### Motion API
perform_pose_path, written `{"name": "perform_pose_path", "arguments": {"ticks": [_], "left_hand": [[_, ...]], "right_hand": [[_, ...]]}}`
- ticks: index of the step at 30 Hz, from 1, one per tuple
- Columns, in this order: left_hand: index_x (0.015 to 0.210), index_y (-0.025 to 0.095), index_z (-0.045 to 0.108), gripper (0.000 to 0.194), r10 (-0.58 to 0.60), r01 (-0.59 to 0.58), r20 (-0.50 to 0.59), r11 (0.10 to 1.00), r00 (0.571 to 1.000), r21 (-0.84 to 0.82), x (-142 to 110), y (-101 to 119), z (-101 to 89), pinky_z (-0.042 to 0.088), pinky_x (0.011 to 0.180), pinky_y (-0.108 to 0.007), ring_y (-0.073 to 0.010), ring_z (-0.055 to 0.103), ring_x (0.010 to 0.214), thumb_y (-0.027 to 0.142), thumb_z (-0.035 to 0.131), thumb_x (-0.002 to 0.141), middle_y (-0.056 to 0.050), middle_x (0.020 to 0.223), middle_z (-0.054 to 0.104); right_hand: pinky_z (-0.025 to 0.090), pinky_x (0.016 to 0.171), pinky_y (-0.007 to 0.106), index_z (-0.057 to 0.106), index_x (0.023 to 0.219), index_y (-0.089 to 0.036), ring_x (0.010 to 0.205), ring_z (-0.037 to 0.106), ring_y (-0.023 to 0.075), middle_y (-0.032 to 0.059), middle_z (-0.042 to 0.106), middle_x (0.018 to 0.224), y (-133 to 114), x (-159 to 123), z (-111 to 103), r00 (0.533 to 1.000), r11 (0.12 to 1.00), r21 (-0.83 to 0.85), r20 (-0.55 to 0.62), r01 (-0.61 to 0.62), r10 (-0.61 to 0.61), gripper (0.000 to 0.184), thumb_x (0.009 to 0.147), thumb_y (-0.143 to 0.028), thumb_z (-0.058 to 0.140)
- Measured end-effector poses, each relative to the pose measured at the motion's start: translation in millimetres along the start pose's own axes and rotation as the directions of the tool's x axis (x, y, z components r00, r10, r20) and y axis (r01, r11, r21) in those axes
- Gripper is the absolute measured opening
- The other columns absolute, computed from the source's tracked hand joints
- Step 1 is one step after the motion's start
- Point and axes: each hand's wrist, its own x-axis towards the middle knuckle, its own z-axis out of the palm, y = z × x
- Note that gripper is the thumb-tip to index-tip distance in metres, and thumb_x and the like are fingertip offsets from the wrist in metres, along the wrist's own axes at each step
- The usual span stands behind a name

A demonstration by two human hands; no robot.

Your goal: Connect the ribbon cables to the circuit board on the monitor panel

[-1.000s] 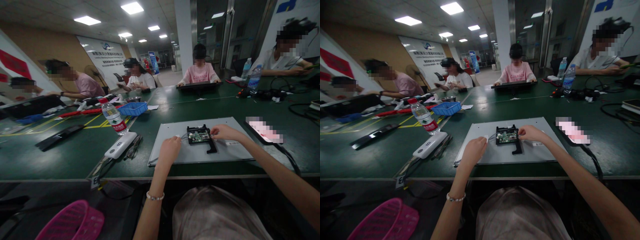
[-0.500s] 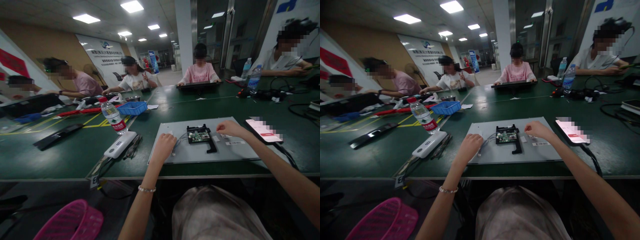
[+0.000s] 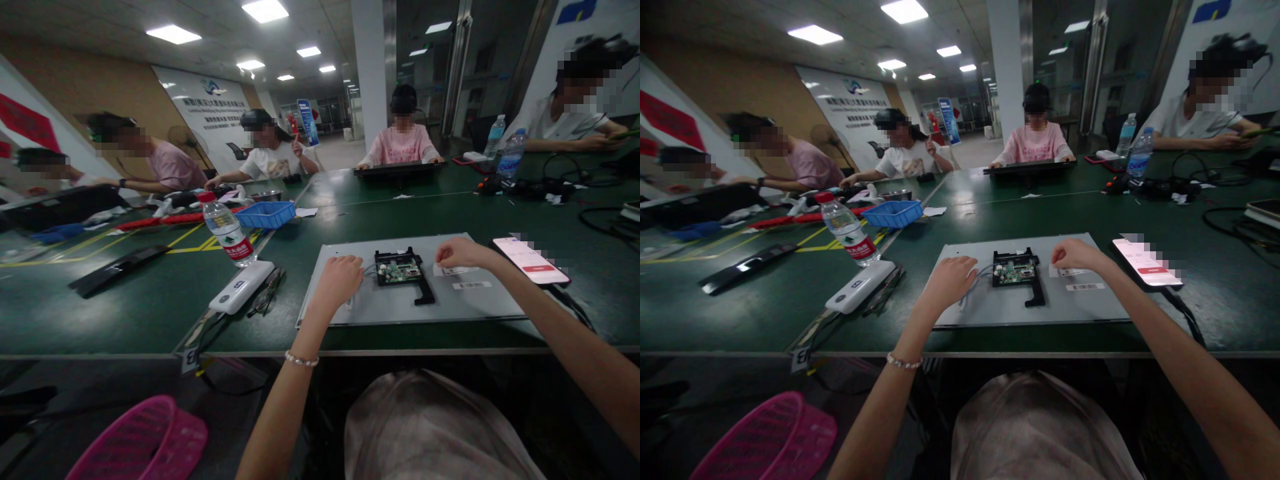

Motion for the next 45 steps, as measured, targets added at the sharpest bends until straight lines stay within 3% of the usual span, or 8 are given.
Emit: {"name": "perform_pose_path", "arguments": {"ticks": [7,12,15,21,29,34,39,45], "left_hand": [[0.130,0.012,0.046,0.043,0.073,-0.059,0.027,0.941,0.997,-0.334,57,-11,23.1,0.042,0.097,-0.034,-0.0247,0.055,0.116,0.032,0.042,0.092,-0.013,0.131,0.054],[0.124,0.011,0.053,0.039,0.032,0.010,0.062,0.812,0.998,-0.584,82,-15,51.2,0.043,0.099,-0.030,-0.0211,0.057,0.112,0.028,0.046,0.089,-0.012,0.126,0.059],[0.121,0.012,0.055,0.036,0.019,0.043,0.081,0.711,0.997,-0.702,84,-16,66.8,0.045,0.097,-0.029,-0.0193,0.059,0.110,0.027,0.047,0.089,-0.011,0.124,0.061],[0.122,0.012,0.054,0.038,0.020,0.064,0.095,0.607,0.995,-0.792,81,-21,81.5,0.041,0.101,-0.032,-0.0193,0.056,0.115,0.030,0.048,0.089,-0.011,0.128,0.058],[0.126,0.016,0.051,0.040,0.045,0.043,0.106,0.706,0.993,-0.707,74,-18,69.6,0.040,0.104,-0.035,-0.0195,0.053,0.119,0.032,0.045,0.090,-0.008,0.130,0.057],[0.124,0.016,0.053,0.038,0.076,0.011,0.104,0.754,0.992,-0.656,73,-15,59.4,0.040,0.103,-0.034,-0.0191,0.054,0.117,0.032,0.043,0.091,-0.008,0.128,0.058],[0.134,0.016,0.043,0.051,0.065,0.061,0.153,0.716,0.986,-0.695,69,-13,54.6,0.035,0.107,-0.034,-0.0202,0.047,0.126,0.045,0.039,0.093,-0.009,0.139,0.048],[0.147,0.017,0.019,0.067,0.044,0.138,0.223,0.664,0.974,-0.735,69,-13,58.8,0.026,0.113,-0.034,-0.0198,0.038,0.134,0.056,0.028,0.094,-0.008,0.146,0.039]], "right_hand": [[0.049,0.075,0.029,0.072,0.092,-0.019,0.086,0.066,0.0216,0.0067,0.072,0.096,-11,11,-8,0.983,0.981,-0.186,-0.184,-0.050,0.016,0.024,0.076,-0.030,0.059],[0.044,0.092,0.032,0.067,0.108,-0.017,0.103,0.060,0.0235,0.0100,0.066,0.112,-39,34,6,0.906,0.901,-0.308,-0.197,0.305,-0.374,0.033,0.081,-0.034,0.058],[0.043,0.093,0.032,0.067,0.107,-0.019,0.104,0.059,0.0238,0.0095,0.066,0.112,-45,51,18,0.882,0.857,-0.345,-0.137,0.383,-0.450,0.030,0.082,-0.034,0.058],[0.044,0.085,0.028,0.071,0.097,-0.019,0.094,0.062,0.0212,0.0072,0.070,0.101,-49,62,28,0.903,0.881,-0.382,-0.205,0.280,-0.377,0.024,0.086,-0.025,0.051],[0.044,0.086,0.030,0.071,0.103,-0.020,0.101,0.061,0.0232,0.0081,0.067,0.111,-31,39,8,0.888,0.918,-0.385,-0.382,0.101,-0.257,0.031,0.090,-0.028,0.044],[0.043,0.093,0.031,0.069,0.108,-0.018,0.106,0.060,0.0225,0.0083,0.066,0.116,1,33,9,0.930,0.937,-0.347,-0.328,0.046,-0.167,0.032,0.088,-0.024,0.044],[0.039,0.100,0.032,0.061,0.122,-0.016,0.115,0.056,0.0230,0.0097,0.060,0.127,17,38,13,0.949,0.958,-0.274,-0.271,0.084,-0.161,0.039,0.088,-0.026,0.044],[0.028,0.110,0.041,0.040,0.141,-0.017,0.138,0.030,0.0277,0.0110,0.035,0.149,37,53,29,0.980,0.956,-0.290,-0.172,0.047,-0.100,0.057,0.094,-0.046,0.031]]}}
